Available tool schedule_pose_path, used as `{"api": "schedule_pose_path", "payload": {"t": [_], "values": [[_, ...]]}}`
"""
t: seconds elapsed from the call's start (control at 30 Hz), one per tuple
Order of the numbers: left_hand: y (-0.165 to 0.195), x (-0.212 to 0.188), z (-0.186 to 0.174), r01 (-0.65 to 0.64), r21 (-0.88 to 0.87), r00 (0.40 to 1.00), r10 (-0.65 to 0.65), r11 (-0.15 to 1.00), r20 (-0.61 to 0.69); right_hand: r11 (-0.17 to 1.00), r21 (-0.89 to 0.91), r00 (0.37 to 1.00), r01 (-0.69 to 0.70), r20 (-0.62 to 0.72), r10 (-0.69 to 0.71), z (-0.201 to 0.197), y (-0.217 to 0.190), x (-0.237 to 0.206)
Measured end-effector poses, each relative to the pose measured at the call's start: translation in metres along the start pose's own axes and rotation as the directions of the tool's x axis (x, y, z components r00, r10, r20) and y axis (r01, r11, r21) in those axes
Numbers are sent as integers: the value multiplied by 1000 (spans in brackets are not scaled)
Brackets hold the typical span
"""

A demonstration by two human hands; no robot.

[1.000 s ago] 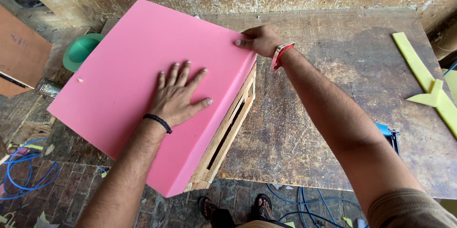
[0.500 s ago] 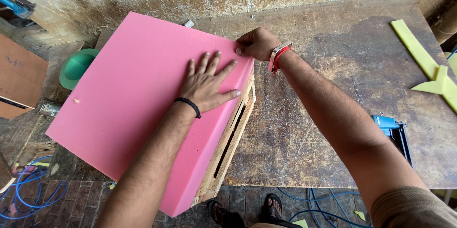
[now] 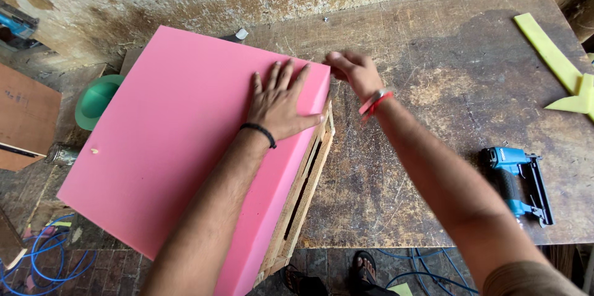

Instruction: The person sprays adhesive onto a yellow foam sheet and a pink foam sheet using a pneumatic spray gun, refills the spray gun from a metal can, then places the pink foam sheet onto a wooden frame and presses it down by hand.

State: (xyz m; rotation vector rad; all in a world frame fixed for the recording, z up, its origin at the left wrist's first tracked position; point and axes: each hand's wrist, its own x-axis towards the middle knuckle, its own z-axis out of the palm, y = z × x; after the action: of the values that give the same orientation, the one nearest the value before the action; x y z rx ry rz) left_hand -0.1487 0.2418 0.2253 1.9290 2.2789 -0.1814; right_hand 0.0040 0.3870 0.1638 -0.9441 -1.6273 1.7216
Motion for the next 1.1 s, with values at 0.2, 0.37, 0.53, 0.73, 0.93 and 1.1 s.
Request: {"api": "schedule_pose_path", "payload": {"t": [0.2, 0.37, 0.53, 0.73, 0.93, 1.1], "values": [[20, 66, -11, -21, -109, 1000, 23, 994, 17, 817, 568, 983, -99, -71, 168, 42, 79, -4], [4, 74, 13, -226, -143, 917, 161, 963, -364, 796, 593, 972, -121, -94, 217, 63, 90, -7], [-2, 81, 25, -295, -190, 868, 180, 936, -462, 871, 445, 959, -206, -85, 270, 62, 85, -13], [-2, 86, 30, -359, -179, 831, 227, 916, -509, 864, 478, 973, -158, -76, 220, 66, 92, -11], [16, 91, 16, -208, -69, 952, 186, 976, -245, 853, 493, 970, -170, -69, 233, 61, 97, -7], [29, 97, 6, -131, 21, 987, 132, 991, -90, 904, 398, 969, -156, -114, 218, 57, 95, -5]]}}
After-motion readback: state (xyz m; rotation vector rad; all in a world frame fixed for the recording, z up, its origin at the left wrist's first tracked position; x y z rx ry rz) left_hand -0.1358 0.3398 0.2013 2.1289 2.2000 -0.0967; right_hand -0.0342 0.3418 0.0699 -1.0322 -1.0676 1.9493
